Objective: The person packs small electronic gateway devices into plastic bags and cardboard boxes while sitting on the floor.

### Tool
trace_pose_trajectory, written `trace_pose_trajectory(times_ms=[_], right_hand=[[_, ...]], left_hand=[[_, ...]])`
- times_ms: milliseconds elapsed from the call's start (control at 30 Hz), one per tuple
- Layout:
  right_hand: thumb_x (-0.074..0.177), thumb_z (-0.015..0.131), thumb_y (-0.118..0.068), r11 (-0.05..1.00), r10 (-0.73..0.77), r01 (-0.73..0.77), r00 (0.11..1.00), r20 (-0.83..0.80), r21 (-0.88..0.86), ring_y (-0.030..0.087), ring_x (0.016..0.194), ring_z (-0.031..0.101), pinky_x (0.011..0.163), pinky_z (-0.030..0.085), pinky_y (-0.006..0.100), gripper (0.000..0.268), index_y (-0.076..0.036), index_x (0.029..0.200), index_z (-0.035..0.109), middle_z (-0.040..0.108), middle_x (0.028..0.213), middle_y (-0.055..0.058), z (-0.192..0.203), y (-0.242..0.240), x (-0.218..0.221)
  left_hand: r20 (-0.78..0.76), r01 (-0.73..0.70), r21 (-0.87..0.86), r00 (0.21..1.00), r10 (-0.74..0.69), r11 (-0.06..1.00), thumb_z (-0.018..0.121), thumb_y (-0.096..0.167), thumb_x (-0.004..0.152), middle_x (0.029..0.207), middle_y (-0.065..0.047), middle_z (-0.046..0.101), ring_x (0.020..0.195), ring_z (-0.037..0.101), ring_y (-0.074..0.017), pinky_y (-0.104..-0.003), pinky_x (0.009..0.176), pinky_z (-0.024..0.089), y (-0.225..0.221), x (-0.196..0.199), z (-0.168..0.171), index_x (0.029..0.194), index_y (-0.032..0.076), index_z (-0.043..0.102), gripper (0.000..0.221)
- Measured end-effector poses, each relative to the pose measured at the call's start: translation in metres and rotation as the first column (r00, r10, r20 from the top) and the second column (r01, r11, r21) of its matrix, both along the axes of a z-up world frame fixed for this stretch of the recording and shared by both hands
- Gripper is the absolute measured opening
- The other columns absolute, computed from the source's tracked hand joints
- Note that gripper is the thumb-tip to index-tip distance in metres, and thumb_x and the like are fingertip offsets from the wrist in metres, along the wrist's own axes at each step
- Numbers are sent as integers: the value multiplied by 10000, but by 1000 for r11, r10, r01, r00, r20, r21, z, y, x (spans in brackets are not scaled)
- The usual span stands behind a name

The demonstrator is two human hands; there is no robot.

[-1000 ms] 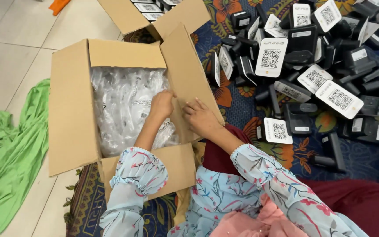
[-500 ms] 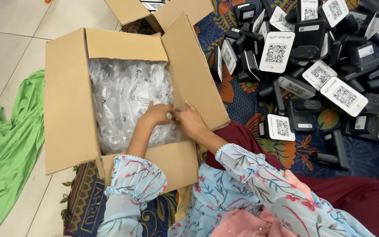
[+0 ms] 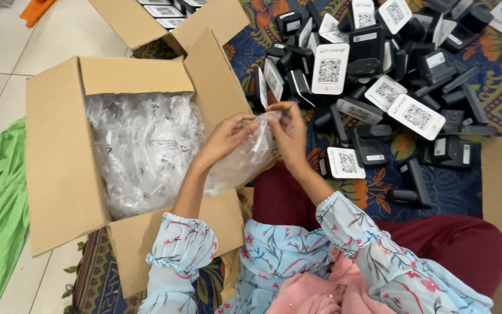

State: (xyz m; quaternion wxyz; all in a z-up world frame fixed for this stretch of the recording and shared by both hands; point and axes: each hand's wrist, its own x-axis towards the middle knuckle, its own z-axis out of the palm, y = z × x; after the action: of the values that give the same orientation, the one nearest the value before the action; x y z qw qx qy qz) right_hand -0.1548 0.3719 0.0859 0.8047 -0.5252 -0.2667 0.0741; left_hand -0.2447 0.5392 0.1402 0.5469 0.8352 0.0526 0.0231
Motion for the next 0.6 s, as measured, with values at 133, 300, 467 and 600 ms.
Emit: trace_pose_trajectory(times_ms=[133,300,467,600], right_hand=[[969,640,125,993,-60,63,998,-29,104,165,1187,644,1034,527,288,359,-41,1267,527,631,1267,86,33,-73,31],[900,639,158,984,-172,170,985,-22,-51,165,1212,631,981,550,287,505,-62,1333,502,591,1319,82,38,-172,58],[906,657,157,939,-323,322,946,12,-119,189,1166,673,963,575,302,489,-50,1324,509,605,1293,94,29,-254,77],[974,682,23,851,-516,508,855,-38,-129,200,1175,651,989,557,326,391,-30,1325,518,623,1297,117,3,-287,82]], left_hand=[[46,110,-333,994,-100,936,501,409,1120,1046,2,694,897,641,-46,-207,770,523,-58,66,-33,1404,65,653,471],[102,186,-448,982,-157,874,713,132,977,964,-19,742,754,620,-58,-229,603,444,-146,128,-68,1318,37,621,366],[206,73,-161,978,-39,984,757,117,918,931,-26,774,824,715,-50,-219,691,551,-205,132,-30,1160,31,715,260],[241,-73,-251,961,135,965,766,131,928,955,-42,787,775,674,-55,-210,659,507,-223,138,-39,1077,22,753,185]])
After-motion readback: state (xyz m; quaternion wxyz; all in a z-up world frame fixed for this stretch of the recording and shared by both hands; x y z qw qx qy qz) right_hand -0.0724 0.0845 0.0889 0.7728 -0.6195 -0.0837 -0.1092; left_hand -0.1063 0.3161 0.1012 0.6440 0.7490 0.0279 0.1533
